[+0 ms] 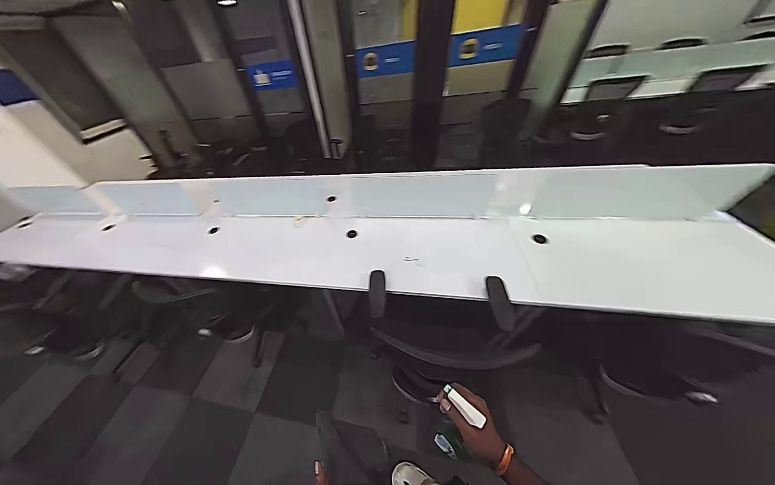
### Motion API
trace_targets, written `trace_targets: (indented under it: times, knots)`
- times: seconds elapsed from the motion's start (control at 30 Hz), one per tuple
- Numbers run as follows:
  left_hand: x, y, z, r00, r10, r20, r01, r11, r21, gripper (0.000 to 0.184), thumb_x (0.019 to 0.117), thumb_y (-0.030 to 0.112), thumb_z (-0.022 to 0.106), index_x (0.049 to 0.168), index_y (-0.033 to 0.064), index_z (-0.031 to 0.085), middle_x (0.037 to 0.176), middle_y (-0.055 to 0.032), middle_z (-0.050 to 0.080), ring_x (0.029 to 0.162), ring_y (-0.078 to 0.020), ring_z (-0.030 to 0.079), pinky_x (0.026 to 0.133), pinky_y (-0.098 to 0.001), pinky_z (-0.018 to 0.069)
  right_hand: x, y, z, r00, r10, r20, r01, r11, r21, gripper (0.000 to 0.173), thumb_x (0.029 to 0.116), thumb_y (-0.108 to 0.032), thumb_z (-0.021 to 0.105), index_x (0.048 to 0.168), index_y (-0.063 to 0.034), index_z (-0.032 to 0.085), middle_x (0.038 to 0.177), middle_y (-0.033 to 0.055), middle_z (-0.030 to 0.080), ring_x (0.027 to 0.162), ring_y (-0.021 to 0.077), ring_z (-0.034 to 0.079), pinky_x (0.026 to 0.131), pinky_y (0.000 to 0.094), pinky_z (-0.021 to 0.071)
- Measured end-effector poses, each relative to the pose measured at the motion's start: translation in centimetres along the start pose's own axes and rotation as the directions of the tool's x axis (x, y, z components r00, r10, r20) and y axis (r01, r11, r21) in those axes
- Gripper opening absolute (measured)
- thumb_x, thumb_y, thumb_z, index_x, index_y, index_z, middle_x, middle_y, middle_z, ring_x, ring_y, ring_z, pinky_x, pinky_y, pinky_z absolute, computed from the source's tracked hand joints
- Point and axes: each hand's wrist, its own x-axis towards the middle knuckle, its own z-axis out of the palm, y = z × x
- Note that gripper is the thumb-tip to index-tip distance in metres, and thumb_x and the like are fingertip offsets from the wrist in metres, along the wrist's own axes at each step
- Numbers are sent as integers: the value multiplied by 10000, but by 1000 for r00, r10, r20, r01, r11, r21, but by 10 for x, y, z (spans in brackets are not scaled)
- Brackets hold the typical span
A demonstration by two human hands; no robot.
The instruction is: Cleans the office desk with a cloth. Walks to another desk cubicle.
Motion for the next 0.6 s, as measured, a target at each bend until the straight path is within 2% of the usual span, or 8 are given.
trace_targets:
  times: [0.03,0.1,0.2,0.27,0.37,0.47,0.53,0.6]
  knots:
    - [9,4,6,998,-29,57,32,999,-42,551,1123,442,194,1494,58,330,1304,15,601,1183,21,581,1018,-262,517,-11,-6,-7,996,46,-74,-43,998,36,222,957,-227,651,1035,-34,731,956,46,762,845,125,731,801,306,630]
    - [24,4,21,986,-88,144,103,990,-101,566,1116,456,187,1469,70,401,1249,10,682,1138,-16,644,983,-293,560,-33,-17,-22,978,91,-187,-76,994,82,260,985,-201,615,1120,-8,726,1062,96,772,910,200,755,826,356,646]
    - [32,-2,49,944,-141,300,172,982,-78,569,1103,496,250,1408,82,496,1210,-5,732,1129,-77,686,979,-336,583,-66,-34,-38,952,121,-282,-94,990,107,324,1008,-206,583,1215,20,690,1188,158,742,1001,271,749,875,403,641]
    - [30,-12,78,886,-176,430,216,975,-45,515,1093,495,338,1371,111,538,1198,5,741,1135,-86,687,993,-344,574,-82,-41,-56,940,91,-329,-65,994,88,347,1022,-237,595,1235,22,684,1234,166,728,1034,284,744,895,408,637]
    - [11,-32,112,784,-265,562,339,940,-31,379,1093,403,387,1252,149,619,1112,-1,771,1071,-108,719,954,-359,597,-117,-48,-77,900,69,-430,-60,998,35,356,1024,-242,584,1244,23,671,1247,157,721,1060,272,733,910,397,628]
    - [-15,-52,143,708,-286,645,433,898,-77,357,986,513,595,1112,206,724,1040,-24,786,991,-137,748,881,-380,621,-151,-51,-102,852,90,-516,-99,995,11,343,1010,-221,589,1241,17,674,1221,141,734,1045,253,739,920,392,625]
    - [-32,-62,165,663,-285,692,489,865,-111,391,923,558,666,1065,206,759,1013,-45,789,952,-159,760,850,-398,632,-171,-47,-124,830,96,-550,-113,994,4,344,1003,-220,594,1242,14,675,1210,133,739,1037,244,742,915,388,628]
    - [-51,-81,190,655,-287,699,515,847,-135,398,902,559,689,1042,194,766,984,-60,791,919,-171,769,815,-407,643,-193,-44,-152,797,104,-595,-117,993,17,345,1005,-225,601,1237,19,677,1213,141,737,1042,251,744,918,391,631]
